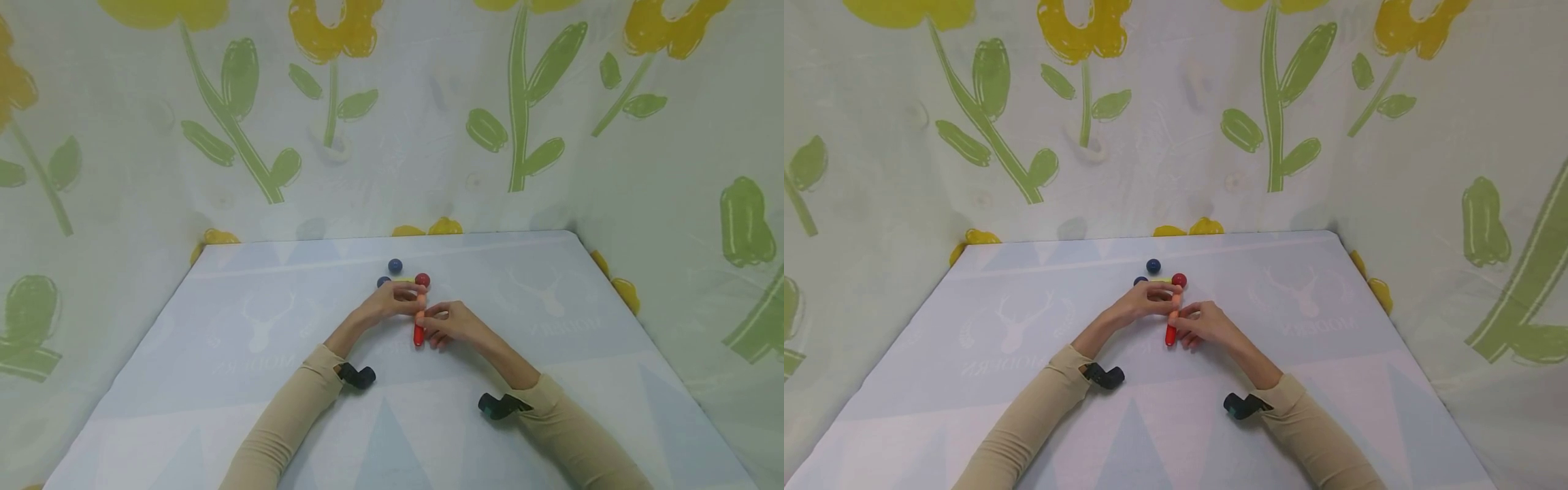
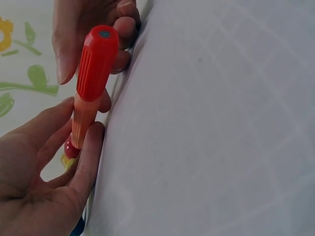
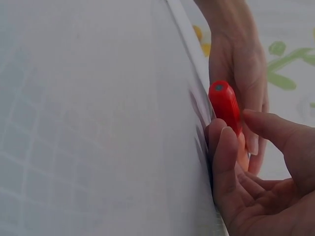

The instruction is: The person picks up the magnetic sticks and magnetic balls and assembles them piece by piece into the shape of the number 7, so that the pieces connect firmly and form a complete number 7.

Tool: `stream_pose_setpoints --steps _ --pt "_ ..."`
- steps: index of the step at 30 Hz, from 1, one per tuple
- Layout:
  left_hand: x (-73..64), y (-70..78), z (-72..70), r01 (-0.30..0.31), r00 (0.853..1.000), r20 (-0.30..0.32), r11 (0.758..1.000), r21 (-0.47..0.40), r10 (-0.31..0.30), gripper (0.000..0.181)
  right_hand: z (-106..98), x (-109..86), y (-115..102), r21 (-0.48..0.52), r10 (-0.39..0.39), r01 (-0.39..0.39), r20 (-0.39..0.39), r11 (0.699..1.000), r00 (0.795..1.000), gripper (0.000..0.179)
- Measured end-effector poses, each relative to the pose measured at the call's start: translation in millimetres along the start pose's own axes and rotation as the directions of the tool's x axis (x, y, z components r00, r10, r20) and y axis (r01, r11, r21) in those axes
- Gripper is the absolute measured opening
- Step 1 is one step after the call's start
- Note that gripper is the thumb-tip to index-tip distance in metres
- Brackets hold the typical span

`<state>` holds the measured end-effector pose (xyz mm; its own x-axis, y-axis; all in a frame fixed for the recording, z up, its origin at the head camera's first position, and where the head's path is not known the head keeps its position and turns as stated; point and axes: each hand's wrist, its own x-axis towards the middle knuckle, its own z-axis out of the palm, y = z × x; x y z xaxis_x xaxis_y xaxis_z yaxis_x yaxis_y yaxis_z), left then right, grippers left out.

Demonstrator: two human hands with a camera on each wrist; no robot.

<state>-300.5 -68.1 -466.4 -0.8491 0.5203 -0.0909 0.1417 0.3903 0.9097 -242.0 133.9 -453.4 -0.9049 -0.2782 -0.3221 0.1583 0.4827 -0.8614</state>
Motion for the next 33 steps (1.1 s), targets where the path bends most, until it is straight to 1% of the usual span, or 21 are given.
stream_pose_setpoints --steps 5,11,17,23,29,33 --pt "-0.8 0.2 0.2 0.008 1.0 0.003 1.0 -0.011 -0.008 0.043 -0.8 4.1 0.9 0.011 0.0 0.0 -0.006 1.0 1.0 0.054" --pt "-0.6 0.7 -0.3 -0.002 1.0 0.012 1.0 -0.008 0.002 0.039 -0.4 8.7 -0.2 0.005 0.015 -0.015 -0.021 1.0 1.0 0.053" --pt "0.1 -1.0 0.0 -0.013 1.0 0.013 1.0 -0.014 0.013 0.039 -1.1 11.8 -0.7 -0.005 0.011 -0.012 -0.029 1.0 1.0 0.056" --pt "-0.7 -3.4 0.0 -0.027 0.999 0.021 0.999 -0.02 0.027 0.04 -3.2 15.8 0.5 -0.008 0.004 -0.004 -0.024 1.0 1.0 0.065" --pt "-2.6 -1.0 -0.7 -0.047 0.999 0.025 0.999 -0.025 0.048 0.041 -4.6 20.6 1.4 0.007 0.014 -0.014 -0.019 1.0 1.0 0.066" --pt "-3.1 0.6 -0.8 -0.036 0.999 0.02 0.999 -0.025 0.036 0.041 -6.7 22.7 3.6 0.029 0.021 -0.021 -0.007 0.999 1.0 0.064"
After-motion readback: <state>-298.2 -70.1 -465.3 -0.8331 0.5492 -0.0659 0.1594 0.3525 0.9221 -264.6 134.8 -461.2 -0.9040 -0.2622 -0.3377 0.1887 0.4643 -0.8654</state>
